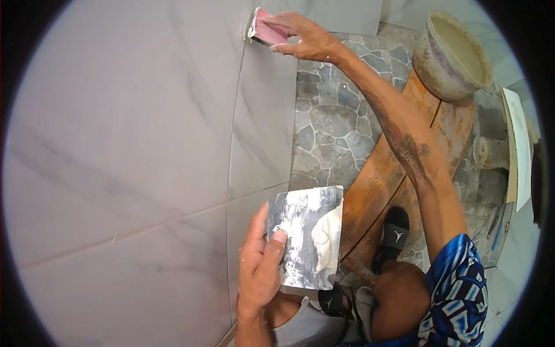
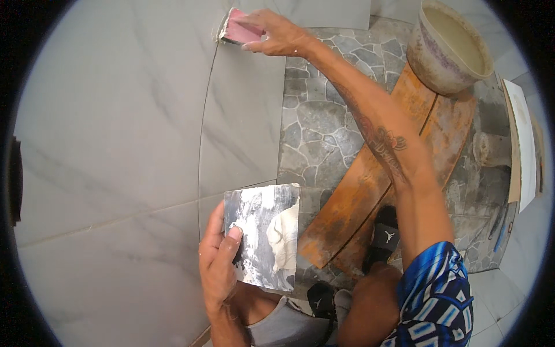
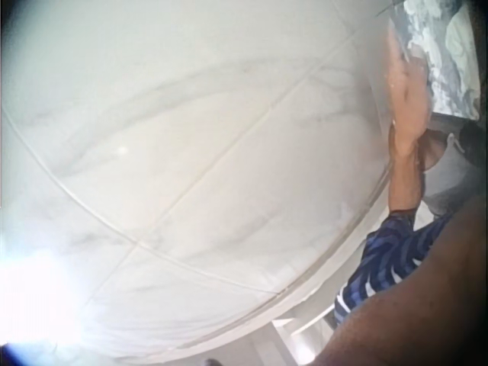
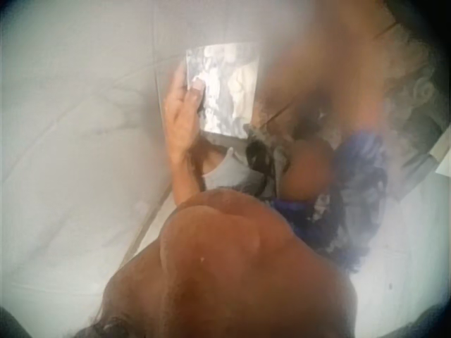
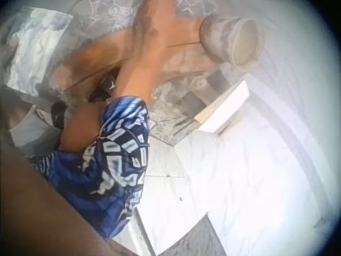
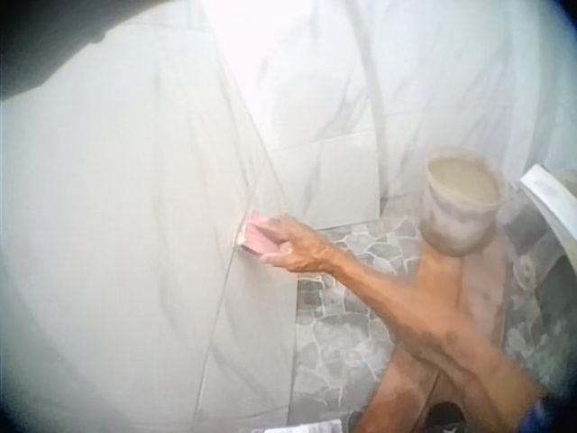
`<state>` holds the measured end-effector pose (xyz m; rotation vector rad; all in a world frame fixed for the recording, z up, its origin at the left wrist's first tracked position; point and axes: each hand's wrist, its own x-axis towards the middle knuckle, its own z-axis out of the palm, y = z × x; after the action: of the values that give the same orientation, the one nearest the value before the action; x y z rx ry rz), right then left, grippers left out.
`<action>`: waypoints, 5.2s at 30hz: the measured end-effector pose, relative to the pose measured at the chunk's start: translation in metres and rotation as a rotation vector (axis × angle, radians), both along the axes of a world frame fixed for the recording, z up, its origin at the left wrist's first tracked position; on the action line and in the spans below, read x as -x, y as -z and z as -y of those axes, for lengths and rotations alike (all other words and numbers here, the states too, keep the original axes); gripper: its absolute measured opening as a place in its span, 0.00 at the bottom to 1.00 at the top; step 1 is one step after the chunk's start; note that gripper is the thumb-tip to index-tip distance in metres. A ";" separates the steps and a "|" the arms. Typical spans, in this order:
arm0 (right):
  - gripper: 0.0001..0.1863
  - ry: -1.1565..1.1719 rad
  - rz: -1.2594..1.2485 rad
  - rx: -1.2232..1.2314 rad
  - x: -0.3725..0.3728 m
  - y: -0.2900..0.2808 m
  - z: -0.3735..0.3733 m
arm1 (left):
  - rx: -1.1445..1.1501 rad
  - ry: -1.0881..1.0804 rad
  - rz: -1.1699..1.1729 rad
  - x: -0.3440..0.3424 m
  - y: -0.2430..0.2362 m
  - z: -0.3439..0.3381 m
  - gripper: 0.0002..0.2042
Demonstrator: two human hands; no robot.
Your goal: The person applies grout to wall tile joints using putty knives, carries a bucket of water across the room, and then washes their hands and cleans the putty knives.
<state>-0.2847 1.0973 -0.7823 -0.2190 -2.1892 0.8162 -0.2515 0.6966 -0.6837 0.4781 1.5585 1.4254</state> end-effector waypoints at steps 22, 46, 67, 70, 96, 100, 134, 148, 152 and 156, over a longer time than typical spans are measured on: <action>0.34 0.003 0.005 -0.047 -0.020 0.002 0.095 | -0.050 0.033 -0.039 -0.015 -0.014 0.008 0.24; 0.36 -0.034 0.110 0.129 -0.023 0.011 0.197 | -0.093 0.010 -0.009 -0.004 -0.014 0.039 0.24; 0.38 -0.029 -0.020 0.022 -0.046 0.013 0.253 | -0.206 0.118 0.043 -0.004 -0.006 0.045 0.24; 0.38 -0.009 0.001 0.037 -0.043 0.028 0.267 | -0.119 0.097 -0.038 -0.003 -0.007 0.049 0.24; 0.33 -0.348 0.450 0.022 -0.184 -0.076 0.190 | -0.136 -0.173 -0.005 0.006 0.011 0.055 0.23; 0.37 -0.445 0.496 -0.079 -0.203 -0.111 0.220 | -0.084 -0.200 -0.153 0.002 0.013 0.051 0.22; 0.36 -0.154 -0.046 0.047 -0.080 0.005 0.302 | -0.117 -0.005 0.142 -0.006 -0.015 0.077 0.30; 0.35 -0.045 -0.035 0.029 -0.062 0.014 0.299 | -0.124 0.073 0.246 0.002 -0.014 0.071 0.30; 0.35 -0.105 0.069 -0.061 -0.067 0.026 0.276 | -0.122 0.060 0.231 0.001 -0.011 0.072 0.30; 0.34 -0.099 0.058 -0.022 -0.067 0.008 0.267 | -0.096 0.044 0.156 -0.002 -0.016 0.068 0.30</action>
<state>-0.2174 0.8306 -0.7908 -0.1255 -2.2769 0.8499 -0.2492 0.6291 -0.6678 0.4448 1.3532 1.4723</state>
